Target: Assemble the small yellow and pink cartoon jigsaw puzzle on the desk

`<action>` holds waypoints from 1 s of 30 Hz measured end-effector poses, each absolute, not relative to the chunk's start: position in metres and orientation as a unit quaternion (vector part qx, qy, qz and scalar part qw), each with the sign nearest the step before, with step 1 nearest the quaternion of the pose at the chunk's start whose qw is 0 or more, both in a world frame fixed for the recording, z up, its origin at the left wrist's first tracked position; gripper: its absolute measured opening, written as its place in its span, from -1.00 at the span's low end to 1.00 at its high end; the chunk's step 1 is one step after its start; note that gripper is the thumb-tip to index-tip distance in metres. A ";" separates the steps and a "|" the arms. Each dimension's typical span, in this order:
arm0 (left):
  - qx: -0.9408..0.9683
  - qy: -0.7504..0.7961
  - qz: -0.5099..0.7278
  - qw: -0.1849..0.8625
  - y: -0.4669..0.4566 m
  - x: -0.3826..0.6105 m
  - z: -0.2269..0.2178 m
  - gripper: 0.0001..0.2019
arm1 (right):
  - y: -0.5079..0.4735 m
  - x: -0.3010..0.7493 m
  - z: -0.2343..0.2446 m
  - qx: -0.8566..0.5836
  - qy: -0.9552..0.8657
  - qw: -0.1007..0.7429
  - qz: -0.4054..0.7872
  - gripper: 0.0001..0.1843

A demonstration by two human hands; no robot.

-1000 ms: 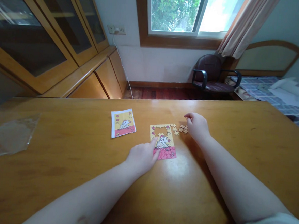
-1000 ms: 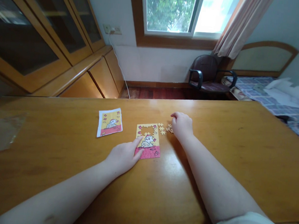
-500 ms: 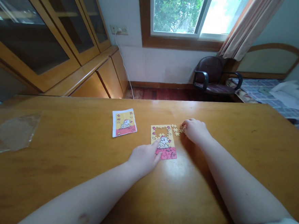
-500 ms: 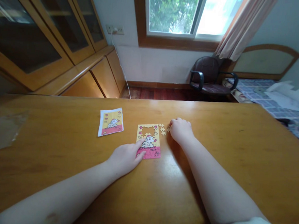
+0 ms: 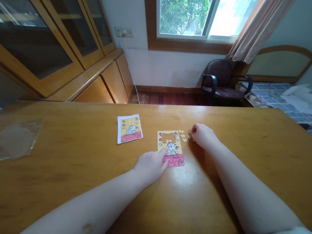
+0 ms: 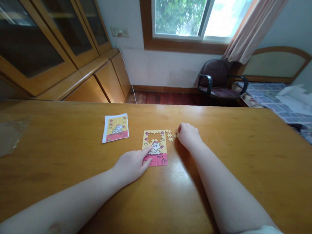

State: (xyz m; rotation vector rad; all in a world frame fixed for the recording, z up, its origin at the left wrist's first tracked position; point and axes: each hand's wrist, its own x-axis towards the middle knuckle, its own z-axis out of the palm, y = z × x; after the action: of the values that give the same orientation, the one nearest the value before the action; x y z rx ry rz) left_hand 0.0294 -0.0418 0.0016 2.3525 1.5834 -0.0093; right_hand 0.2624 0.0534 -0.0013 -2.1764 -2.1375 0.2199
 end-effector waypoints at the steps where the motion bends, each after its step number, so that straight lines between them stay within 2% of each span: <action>1: 0.824 0.546 0.000 0.151 -0.042 0.029 0.001 -0.56 | 0.053 0.262 -0.001 -0.709 -0.699 0.047 0.082 -0.86; 6: 0.855 0.496 0.020 0.152 -0.042 0.030 0.000 -0.63 | 0.051 0.258 -0.002 -0.683 -0.705 0.138 0.129 -0.81; 10: 0.866 0.475 0.034 0.153 -0.043 0.030 0.001 -0.66 | 0.046 0.251 -0.004 -0.625 -0.722 0.203 0.216 -0.80; 13: 0.866 0.476 0.027 0.150 -0.043 0.031 0.002 -0.67 | 0.043 0.244 -0.004 -0.584 -0.736 0.202 0.278 -0.86; 19: 0.866 0.478 0.017 0.149 -0.043 0.032 0.005 -0.68 | 0.040 0.239 -0.002 -0.497 -0.769 0.176 0.361 -0.87; 30: 0.865 0.479 0.005 0.150 -0.043 0.032 0.005 -0.68 | 0.036 0.229 -0.013 -0.529 -0.759 0.196 0.325 -0.87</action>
State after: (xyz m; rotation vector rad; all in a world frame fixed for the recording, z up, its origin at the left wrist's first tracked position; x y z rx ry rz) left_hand 0.0323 -0.0430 0.0054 2.4832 1.3771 0.0135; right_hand 0.2294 0.0356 -0.0126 -1.4812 -2.1272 0.9104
